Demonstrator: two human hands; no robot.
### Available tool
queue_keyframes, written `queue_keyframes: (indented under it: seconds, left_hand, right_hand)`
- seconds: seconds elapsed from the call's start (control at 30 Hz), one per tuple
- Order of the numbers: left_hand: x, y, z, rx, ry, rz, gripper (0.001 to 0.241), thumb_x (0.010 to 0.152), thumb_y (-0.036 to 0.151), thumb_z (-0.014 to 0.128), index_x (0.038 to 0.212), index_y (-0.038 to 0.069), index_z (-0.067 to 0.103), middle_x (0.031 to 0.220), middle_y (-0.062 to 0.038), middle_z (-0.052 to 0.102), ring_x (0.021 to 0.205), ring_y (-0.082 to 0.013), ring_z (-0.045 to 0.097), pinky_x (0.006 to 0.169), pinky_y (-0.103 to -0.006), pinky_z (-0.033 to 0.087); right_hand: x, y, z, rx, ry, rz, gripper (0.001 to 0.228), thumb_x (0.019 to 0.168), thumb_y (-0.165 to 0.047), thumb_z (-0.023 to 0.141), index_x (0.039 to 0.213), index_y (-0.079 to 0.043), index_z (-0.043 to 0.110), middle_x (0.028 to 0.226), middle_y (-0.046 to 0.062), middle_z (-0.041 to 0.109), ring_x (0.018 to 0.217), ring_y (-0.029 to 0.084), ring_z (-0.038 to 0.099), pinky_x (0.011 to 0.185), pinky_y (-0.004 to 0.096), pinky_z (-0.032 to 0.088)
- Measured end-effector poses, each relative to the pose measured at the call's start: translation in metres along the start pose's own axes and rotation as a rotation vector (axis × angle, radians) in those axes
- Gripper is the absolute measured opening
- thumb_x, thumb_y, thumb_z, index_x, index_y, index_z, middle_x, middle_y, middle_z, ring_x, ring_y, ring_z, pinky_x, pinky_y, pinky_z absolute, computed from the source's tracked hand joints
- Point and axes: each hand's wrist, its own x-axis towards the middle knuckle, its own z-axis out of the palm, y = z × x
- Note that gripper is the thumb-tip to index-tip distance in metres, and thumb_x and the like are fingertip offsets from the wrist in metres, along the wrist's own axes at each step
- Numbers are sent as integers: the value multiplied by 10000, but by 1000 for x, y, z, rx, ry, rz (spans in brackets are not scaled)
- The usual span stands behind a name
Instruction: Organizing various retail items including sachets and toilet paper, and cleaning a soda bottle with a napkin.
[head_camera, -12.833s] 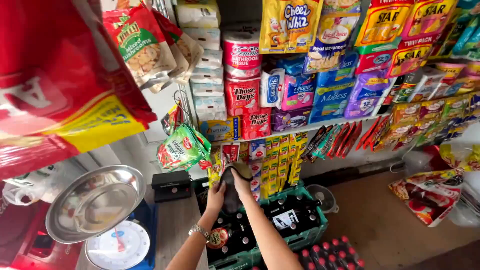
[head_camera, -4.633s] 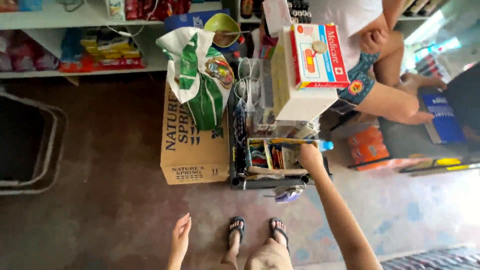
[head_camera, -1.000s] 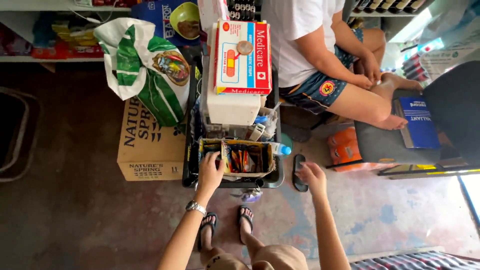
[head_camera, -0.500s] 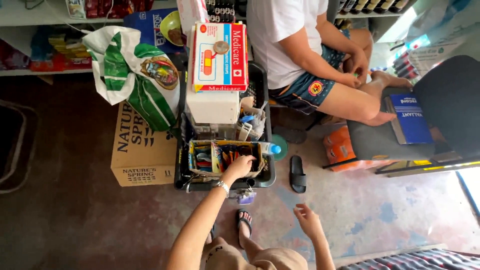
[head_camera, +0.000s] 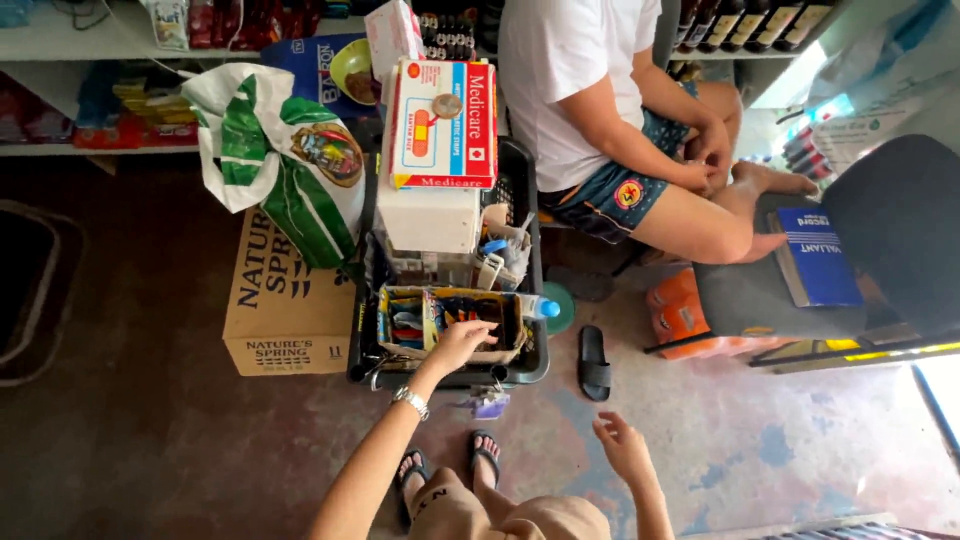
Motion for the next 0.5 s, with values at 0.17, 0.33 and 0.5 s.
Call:
queue_keyframes:
  seconds: [0.17, 0.33, 0.5]
  left_hand:
    - [-57, -26, -1, -273, 374, 189, 451, 1009, 355, 502, 1332, 93, 678, 1119, -78, 811, 1298, -226, 646, 1141, -376, 439]
    - [-137, -59, 38, -189, 543, 100, 471, 987, 414, 487, 1323, 153, 690, 1141, -43, 824, 1116, -163, 754, 926, -269, 570]
    - [-185, -113, 76, -364, 699, -80, 408, 967, 369, 545, 1262, 165, 741, 1125, -76, 854, 1150, -155, 771, 979, -280, 552]
  right_hand:
    - [11, -71, 17, 88, 125, -489, 381, 982, -408, 551, 1194, -139, 717, 1161, 32, 794, 1079, 215, 745, 898, 348, 575]
    - [66, -159, 16, 193, 172, -603, 312, 944, -294, 604, 1183, -125, 714, 1131, 54, 742, 1008, 207, 722, 861, 357, 565]
    - [130, -215, 15, -27, 270, -867, 443, 839, -180, 604, 1276, -115, 576, 1419, 174, 463, 1352, 385, 463, 1064, 512, 387]
